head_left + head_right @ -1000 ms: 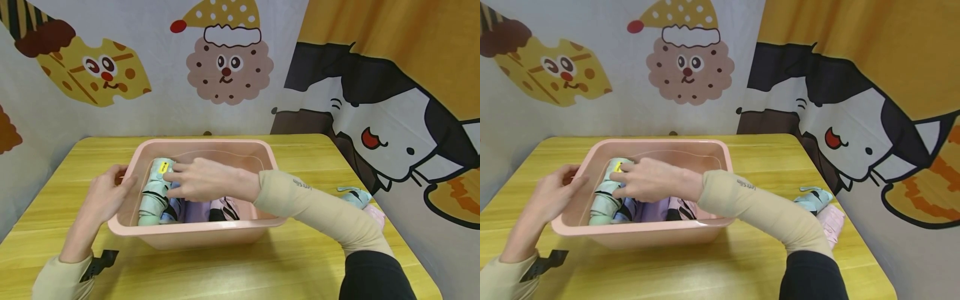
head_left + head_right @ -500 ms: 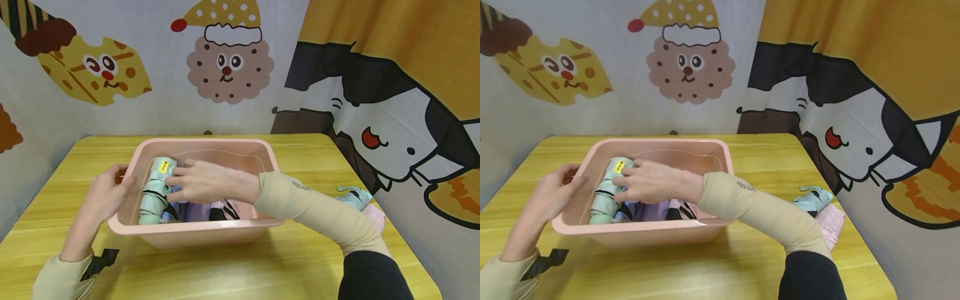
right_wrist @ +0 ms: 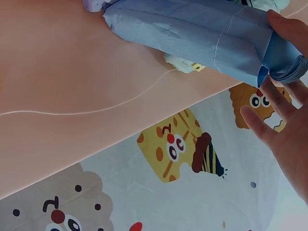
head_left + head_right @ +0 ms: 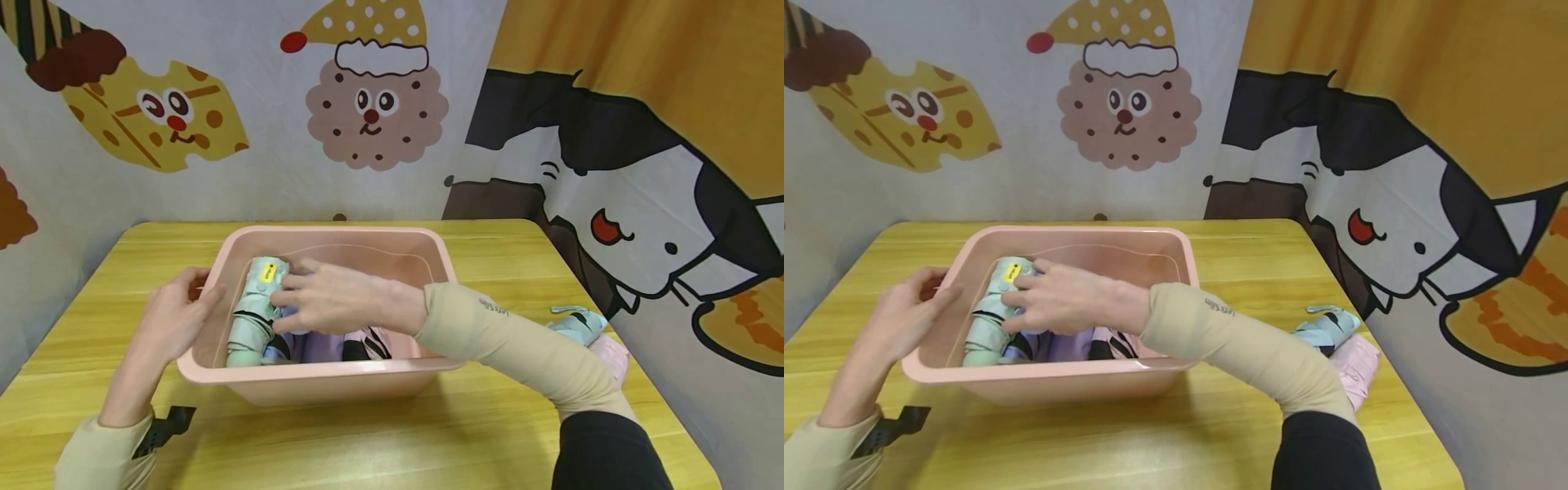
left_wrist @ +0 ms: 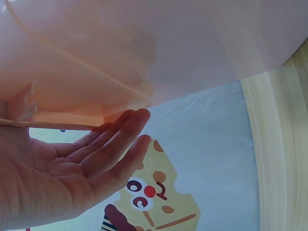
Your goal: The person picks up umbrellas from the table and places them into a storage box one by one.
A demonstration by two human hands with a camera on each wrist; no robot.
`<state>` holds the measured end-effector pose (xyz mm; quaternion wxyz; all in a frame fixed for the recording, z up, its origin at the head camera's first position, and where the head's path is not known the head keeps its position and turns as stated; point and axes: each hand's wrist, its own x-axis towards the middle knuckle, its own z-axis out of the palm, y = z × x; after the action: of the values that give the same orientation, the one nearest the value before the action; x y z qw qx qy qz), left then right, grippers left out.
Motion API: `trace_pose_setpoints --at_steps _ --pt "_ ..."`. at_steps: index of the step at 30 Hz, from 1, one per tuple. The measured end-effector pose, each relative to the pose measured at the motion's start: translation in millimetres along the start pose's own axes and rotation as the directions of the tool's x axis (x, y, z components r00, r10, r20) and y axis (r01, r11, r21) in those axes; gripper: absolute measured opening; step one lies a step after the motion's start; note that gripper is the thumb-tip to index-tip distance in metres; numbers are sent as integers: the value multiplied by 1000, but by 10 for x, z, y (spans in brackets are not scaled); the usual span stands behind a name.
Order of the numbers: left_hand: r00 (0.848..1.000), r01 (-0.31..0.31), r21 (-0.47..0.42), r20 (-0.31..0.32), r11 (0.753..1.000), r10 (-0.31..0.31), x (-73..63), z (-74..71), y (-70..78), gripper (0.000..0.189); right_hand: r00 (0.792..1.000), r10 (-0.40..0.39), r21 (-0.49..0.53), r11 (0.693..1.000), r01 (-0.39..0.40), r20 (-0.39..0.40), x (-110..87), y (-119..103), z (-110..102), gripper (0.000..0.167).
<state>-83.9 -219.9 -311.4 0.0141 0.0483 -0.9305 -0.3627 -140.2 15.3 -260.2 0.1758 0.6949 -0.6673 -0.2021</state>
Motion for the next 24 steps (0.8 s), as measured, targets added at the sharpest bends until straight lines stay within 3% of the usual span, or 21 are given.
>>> trace_pose_setpoints --at_steps 11,24 --pt "1000 -4 -1 -6 1000 4 -12 -3 11 62 991 -24 25 999 21 131 -7 -48 -61 36" --pt "1000 0 -12 4 1000 1 -4 -7 9 62 989 -8 30 1000 4 145 -103 -80 -182 34"
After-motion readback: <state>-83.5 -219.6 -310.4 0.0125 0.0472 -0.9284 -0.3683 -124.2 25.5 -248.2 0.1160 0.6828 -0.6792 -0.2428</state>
